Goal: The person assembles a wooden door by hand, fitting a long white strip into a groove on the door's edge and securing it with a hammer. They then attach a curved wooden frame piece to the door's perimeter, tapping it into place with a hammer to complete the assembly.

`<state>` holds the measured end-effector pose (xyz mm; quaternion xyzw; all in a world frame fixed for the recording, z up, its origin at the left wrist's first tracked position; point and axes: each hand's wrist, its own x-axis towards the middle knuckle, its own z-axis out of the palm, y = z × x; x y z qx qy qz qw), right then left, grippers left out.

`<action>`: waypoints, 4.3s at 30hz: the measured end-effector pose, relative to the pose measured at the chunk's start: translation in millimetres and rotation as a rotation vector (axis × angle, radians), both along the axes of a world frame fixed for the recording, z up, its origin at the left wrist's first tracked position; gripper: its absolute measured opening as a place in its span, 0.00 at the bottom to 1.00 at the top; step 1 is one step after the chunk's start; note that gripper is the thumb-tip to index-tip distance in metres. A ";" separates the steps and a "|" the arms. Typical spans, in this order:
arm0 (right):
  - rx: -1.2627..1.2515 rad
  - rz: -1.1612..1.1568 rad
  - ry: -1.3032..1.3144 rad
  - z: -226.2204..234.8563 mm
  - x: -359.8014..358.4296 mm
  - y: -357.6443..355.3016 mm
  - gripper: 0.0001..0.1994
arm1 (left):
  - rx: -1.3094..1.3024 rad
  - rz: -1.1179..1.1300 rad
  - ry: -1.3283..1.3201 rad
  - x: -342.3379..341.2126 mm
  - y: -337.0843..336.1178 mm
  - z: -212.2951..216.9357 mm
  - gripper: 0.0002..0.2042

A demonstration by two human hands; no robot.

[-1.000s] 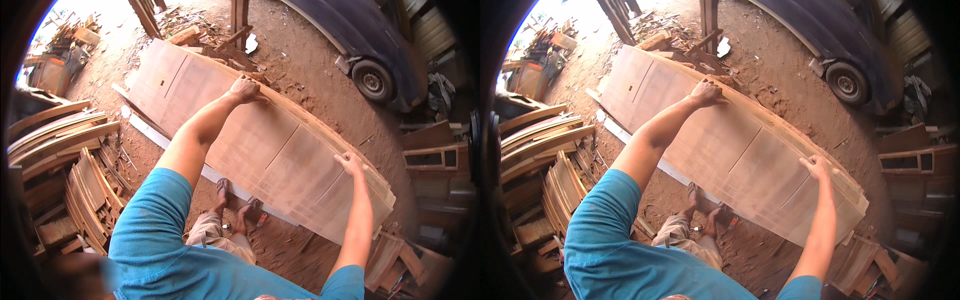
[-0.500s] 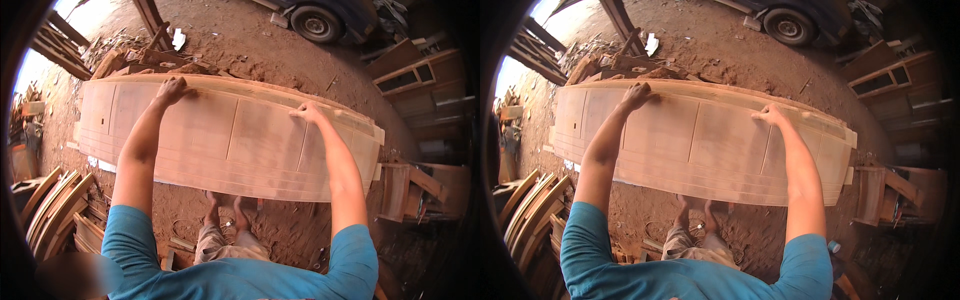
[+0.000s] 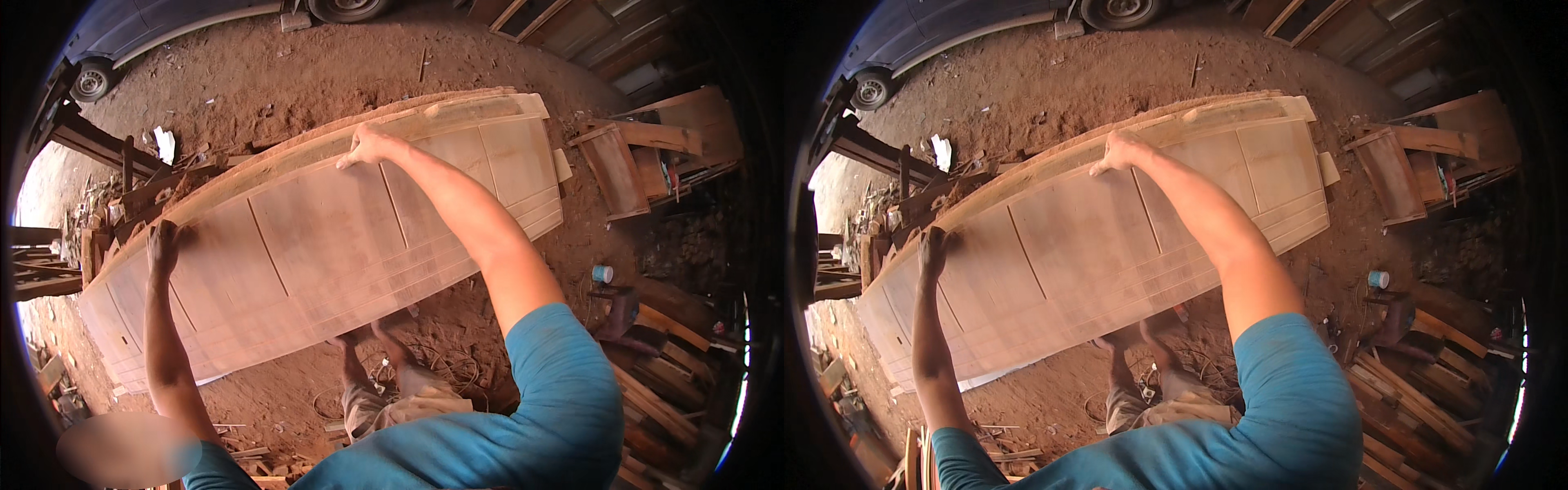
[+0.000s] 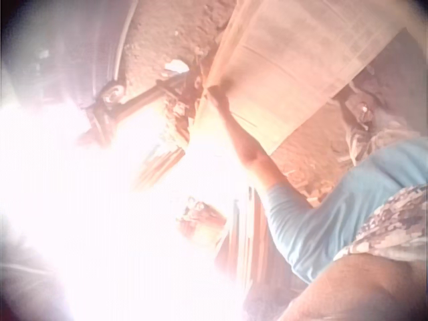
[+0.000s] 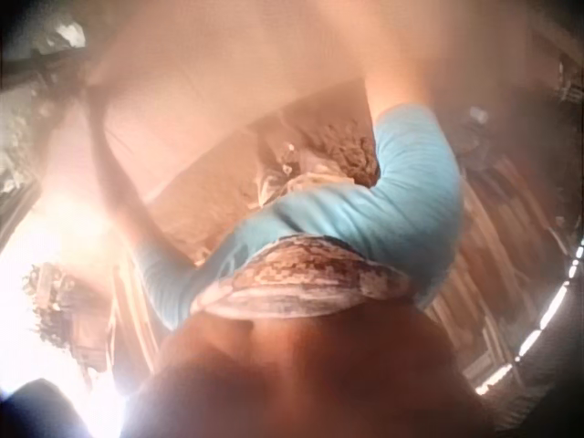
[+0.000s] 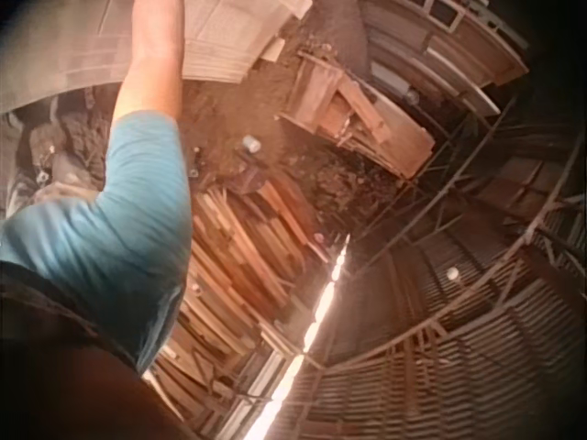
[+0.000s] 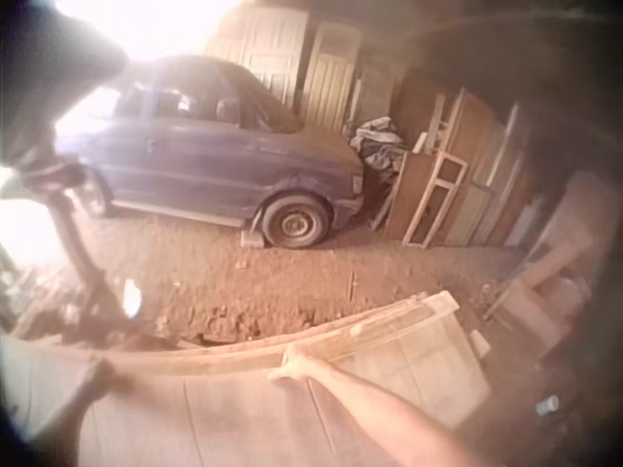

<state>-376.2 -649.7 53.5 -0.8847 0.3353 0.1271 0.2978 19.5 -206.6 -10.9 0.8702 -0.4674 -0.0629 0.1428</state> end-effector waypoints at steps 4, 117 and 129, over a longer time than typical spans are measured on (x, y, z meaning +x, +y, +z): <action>0.022 -0.012 0.164 7.3 3.4 11.6 0.25 | 0.105 0.086 0.087 -10.5 -10.2 -13.4 0.21; 0.495 -1.331 -0.137 -67.3 -288.9 244.5 0.32 | -0.752 1.562 1.278 -450.7 334.7 -28.8 0.18; 0.597 -1.184 0.008 -121.6 -277.6 406.9 0.26 | -0.530 1.645 1.190 -405.1 572.9 -43.3 0.20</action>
